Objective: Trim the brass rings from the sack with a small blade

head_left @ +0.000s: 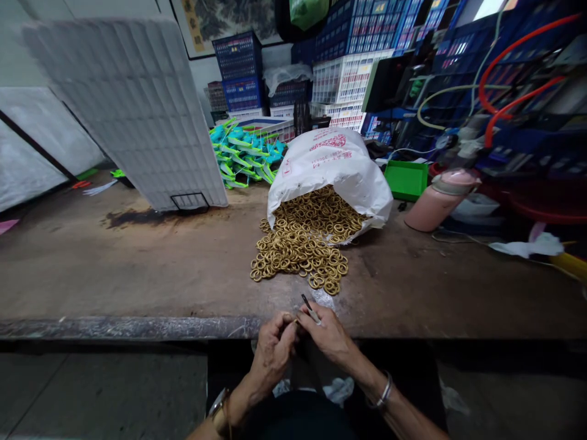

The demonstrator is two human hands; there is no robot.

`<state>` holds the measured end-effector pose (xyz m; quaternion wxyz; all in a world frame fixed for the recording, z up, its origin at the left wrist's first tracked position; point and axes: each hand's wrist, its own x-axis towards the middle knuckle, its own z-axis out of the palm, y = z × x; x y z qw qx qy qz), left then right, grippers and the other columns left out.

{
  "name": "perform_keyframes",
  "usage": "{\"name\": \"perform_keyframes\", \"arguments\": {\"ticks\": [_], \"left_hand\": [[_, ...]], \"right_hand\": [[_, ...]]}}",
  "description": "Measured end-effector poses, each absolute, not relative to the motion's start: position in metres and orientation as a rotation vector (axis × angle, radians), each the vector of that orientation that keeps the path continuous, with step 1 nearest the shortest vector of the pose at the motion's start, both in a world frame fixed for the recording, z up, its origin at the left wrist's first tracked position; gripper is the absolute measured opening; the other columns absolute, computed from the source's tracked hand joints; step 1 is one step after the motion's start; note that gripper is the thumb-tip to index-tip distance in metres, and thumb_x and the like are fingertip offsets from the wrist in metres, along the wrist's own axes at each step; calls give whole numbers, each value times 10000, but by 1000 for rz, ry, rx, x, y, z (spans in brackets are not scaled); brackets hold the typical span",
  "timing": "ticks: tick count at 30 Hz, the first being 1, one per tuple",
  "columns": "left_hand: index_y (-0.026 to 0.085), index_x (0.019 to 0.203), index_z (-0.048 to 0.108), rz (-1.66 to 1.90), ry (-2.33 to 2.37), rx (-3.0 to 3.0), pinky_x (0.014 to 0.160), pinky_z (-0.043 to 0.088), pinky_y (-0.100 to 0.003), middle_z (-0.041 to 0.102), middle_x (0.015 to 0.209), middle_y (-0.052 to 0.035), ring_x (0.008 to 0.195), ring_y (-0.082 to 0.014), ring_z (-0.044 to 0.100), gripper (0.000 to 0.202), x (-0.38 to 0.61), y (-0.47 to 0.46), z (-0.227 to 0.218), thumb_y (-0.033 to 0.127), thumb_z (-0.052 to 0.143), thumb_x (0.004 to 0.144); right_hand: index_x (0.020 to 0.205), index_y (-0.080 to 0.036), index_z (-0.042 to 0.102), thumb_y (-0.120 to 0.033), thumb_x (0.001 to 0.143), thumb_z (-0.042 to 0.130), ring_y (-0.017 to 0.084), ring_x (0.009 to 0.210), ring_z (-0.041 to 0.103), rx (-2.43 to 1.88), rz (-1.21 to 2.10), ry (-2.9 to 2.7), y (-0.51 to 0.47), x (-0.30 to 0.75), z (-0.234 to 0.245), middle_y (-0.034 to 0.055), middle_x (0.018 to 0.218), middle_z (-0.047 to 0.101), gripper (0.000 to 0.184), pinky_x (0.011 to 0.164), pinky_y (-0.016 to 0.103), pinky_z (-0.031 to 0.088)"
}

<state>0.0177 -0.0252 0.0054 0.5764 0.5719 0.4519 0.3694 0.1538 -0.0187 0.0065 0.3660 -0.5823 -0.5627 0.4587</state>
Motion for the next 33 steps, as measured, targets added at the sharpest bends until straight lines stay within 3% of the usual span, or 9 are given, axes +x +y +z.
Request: {"name": "perform_keyframes", "arguments": {"ticks": [9, 14, 18, 24, 33], "left_hand": [[137, 729, 507, 819, 896, 880, 442, 320, -176, 501, 605, 21, 428, -40, 402, 282, 16, -24, -1, 418, 518, 757], [153, 712, 490, 844, 944, 918, 459, 364, -191, 520, 615, 17, 453, -57, 432, 302, 16, -24, 7, 451, 519, 745], [159, 711, 475, 842, 965, 1001, 476, 372, -194, 477, 515, 43, 440, -65, 429, 299, 16, -23, 10, 453, 503, 756], [162, 699, 466, 872, 1009, 1069, 458, 365, -192, 475, 512, 39, 437, -72, 428, 325, 17, -23, 9, 482, 507, 737], [142, 695, 505, 870, 936, 1075, 514, 389, -199, 554, 640, -6, 492, -69, 490, 256, 12, -33, 21, 384, 510, 780]], "right_hand": [[683, -162, 526, -338, 791, 354, 112, 569, 484, -1501, 1187, -1477, -18, 157, 1, -10, 587, 533, 268, 542, 211, 355], [705, -192, 496, -163, 746, 343, 110, 563, 478, -1606, 899, -1847, -26, 161, -4, -16, 598, 523, 161, 544, 207, 318], [739, -196, 480, -76, 652, 351, 118, 605, 508, -1621, 787, -2043, -32, 159, -5, -6, 638, 549, 197, 573, 204, 311], [788, -190, 483, -70, 657, 346, 129, 611, 526, -1719, 660, -2130, -33, 155, 2, 14, 680, 589, 225, 553, 214, 281], [839, -167, 503, -67, 705, 357, 137, 592, 546, -1965, 473, -2113, -20, 164, -3, 38, 700, 623, 222, 510, 242, 224]]}}
